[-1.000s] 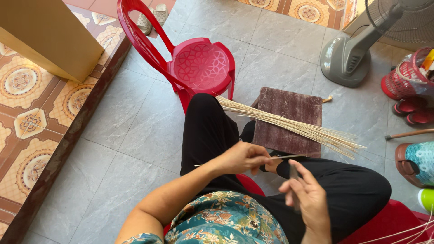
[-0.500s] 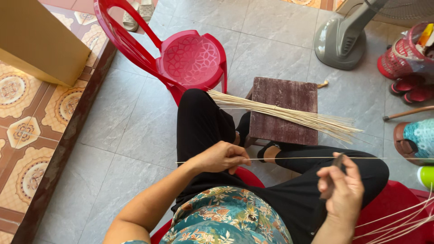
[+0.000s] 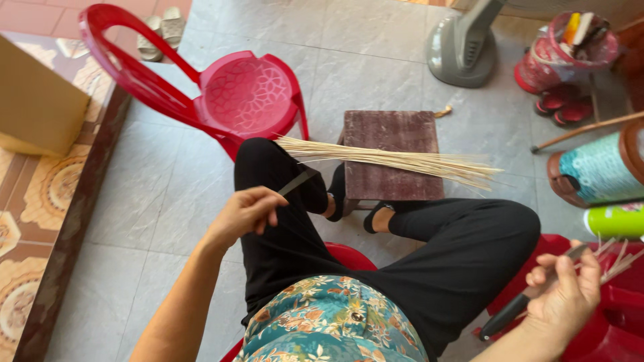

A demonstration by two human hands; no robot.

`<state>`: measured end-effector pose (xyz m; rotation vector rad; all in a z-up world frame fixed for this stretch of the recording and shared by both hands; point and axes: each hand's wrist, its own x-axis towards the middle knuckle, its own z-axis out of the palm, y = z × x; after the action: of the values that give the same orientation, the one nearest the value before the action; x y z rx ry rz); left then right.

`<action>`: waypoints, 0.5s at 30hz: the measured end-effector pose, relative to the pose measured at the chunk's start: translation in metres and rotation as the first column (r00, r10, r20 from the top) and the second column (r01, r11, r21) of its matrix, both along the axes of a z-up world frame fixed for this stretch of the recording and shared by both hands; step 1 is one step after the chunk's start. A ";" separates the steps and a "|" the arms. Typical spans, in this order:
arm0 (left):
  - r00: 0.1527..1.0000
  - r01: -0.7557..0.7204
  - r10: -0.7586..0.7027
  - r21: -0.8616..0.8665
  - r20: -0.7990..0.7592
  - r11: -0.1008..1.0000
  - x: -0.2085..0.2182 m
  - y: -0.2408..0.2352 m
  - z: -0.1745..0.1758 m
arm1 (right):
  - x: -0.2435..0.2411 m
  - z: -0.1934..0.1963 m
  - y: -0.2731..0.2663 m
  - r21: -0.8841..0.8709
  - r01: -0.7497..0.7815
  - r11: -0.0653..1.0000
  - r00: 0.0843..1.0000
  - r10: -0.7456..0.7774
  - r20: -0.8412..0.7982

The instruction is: The person sits on a low chair and uses a small knife to shave thin strips from long bamboo sticks. They hold each stick in the left hand and draw the knife along its length, then place the finished stick on a nearby red chair. The process is repeated for multiple sticks.

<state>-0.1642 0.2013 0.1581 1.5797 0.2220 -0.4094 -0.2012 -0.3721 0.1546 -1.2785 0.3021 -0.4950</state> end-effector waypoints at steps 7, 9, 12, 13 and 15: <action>0.801 -0.363 0.597 -0.752 0.050 0.550 0.025 -0.030 -0.011 | 0.013 0.021 0.111 -0.002 -0.377 0.926 0.920 0.373 -0.122; 0.794 -0.351 0.607 -0.783 0.042 0.514 0.034 -0.051 -0.004 | 0.013 0.028 0.149 0.020 -0.551 0.834 0.818 0.544 -0.185; 0.783 -0.336 0.613 -0.757 0.106 0.561 0.043 -0.079 0.010 | 0.010 0.038 0.195 0.097 -0.794 0.600 0.570 0.790 -0.225; 0.779 -0.332 0.611 -0.735 0.140 0.591 0.045 -0.088 0.014 | 0.010 0.041 0.206 0.122 -0.832 0.541 0.511 0.833 -0.212; 0.772 -0.285 0.594 -0.711 0.227 0.643 0.044 -0.106 0.018 | 0.010 0.046 0.224 0.171 -0.894 0.414 0.384 0.905 -0.183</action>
<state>-0.1200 0.0948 0.1757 0.8316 0.0967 0.2813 -0.1913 -0.1481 0.2009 -1.2556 -0.2235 0.6539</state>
